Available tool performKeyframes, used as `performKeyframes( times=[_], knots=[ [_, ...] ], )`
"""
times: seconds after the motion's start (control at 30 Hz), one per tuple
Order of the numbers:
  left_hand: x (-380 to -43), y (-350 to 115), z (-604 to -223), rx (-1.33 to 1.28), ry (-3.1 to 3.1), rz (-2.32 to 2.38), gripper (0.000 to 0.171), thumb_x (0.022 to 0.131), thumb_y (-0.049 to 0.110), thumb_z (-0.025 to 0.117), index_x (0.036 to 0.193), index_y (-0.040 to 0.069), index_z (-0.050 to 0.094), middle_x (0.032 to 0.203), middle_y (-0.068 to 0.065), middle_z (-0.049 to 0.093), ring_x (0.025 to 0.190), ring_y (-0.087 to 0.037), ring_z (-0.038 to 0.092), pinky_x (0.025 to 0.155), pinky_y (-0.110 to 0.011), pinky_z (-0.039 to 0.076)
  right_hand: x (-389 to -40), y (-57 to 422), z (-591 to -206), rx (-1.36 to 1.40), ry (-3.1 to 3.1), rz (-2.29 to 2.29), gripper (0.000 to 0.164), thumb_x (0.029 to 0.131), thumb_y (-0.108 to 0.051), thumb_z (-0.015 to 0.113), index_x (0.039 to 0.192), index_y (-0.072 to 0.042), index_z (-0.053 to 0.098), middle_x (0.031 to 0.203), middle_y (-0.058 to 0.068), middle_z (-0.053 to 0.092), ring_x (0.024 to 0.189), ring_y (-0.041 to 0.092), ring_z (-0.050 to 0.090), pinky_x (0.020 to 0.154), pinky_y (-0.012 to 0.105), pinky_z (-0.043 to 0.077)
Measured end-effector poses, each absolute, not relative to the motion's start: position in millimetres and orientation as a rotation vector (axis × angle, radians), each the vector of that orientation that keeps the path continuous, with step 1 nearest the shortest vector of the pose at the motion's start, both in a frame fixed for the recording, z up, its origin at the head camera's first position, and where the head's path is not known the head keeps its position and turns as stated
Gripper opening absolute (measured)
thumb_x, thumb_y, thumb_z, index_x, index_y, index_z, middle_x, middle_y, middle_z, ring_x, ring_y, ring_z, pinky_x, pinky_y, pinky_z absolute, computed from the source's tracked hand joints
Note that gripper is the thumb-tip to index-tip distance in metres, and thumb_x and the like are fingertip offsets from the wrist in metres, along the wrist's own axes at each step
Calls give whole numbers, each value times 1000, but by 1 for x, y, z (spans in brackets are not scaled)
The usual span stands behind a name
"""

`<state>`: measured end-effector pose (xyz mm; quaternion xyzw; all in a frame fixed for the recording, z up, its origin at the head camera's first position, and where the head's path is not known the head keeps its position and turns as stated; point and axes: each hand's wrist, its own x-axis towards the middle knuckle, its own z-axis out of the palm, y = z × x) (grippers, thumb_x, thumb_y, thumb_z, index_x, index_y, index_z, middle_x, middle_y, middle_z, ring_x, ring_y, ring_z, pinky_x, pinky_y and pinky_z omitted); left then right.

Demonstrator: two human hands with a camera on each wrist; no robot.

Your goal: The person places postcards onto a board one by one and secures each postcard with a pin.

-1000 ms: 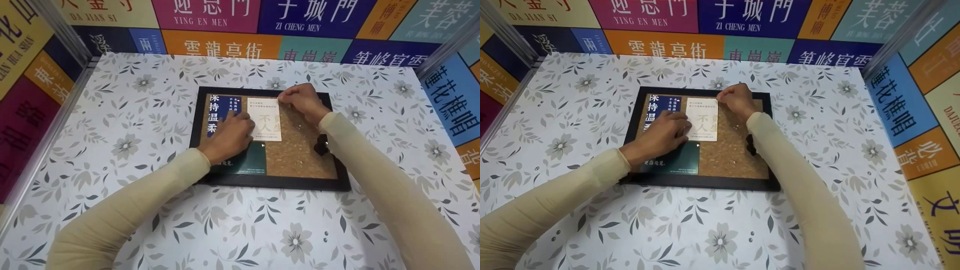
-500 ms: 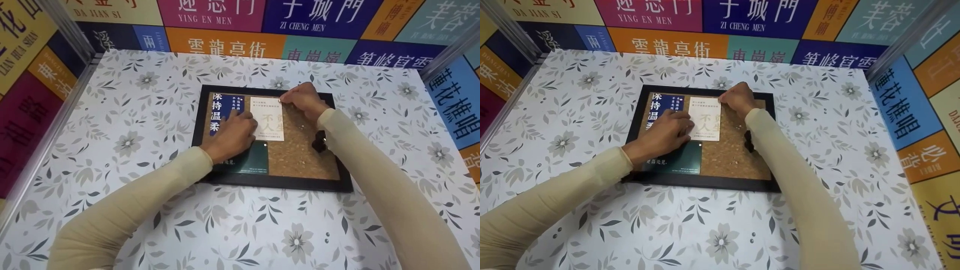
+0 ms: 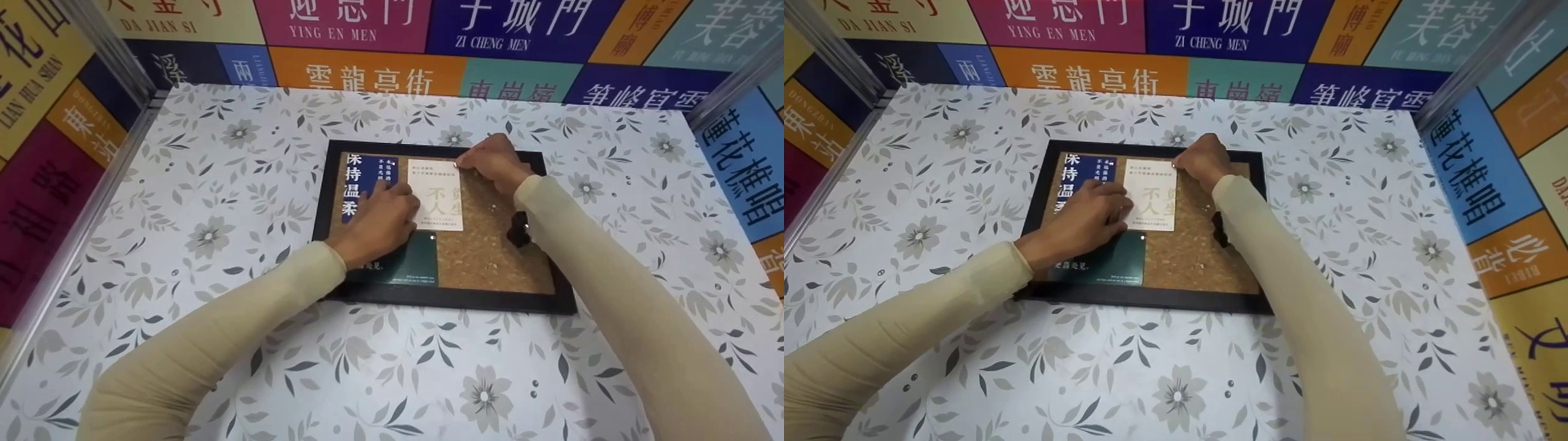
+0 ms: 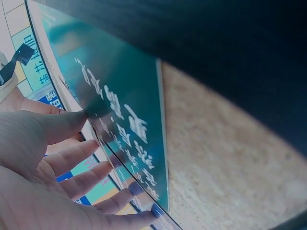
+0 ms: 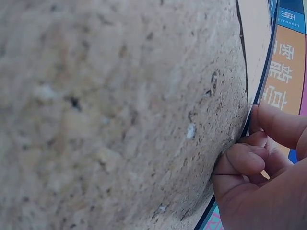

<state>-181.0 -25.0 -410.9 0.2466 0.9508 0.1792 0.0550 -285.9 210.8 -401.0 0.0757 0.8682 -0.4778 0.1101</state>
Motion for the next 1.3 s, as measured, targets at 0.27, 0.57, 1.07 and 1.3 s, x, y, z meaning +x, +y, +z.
performKeyframes(
  times=[0.27,0.57,1.07,1.3],
  knots=[
    [-181,-26,-409,752,2877,554,14,106,17,72,117,11,79,135,-7,66,122,-35,54,106,-64,52,-287,210,-401,236,2571,-1365,32,95,-9,79,64,-12,69,59,-4,53,64,14,48,64,32,40],
    [-180,-25,-409,763,2875,555,17,106,15,71,120,10,79,136,-9,66,125,-37,55,108,-66,51,-286,212,-404,227,2585,-1381,25,95,-7,77,70,-8,75,61,-3,56,60,12,47,55,28,39],
    [-182,-26,-411,777,2893,521,14,107,18,71,116,11,78,140,-9,65,128,-39,55,108,-73,50,-286,205,-409,230,2686,-1265,12,96,-10,77,88,-2,81,86,2,75,81,18,61,66,30,50],
    [-181,-27,-411,766,2878,525,19,108,19,70,122,10,78,142,-9,64,131,-40,54,112,-75,46,-284,203,-415,101,2817,-1160,12,98,-8,75,91,-2,82,90,5,77,81,17,63,70,30,49]
  ],
)
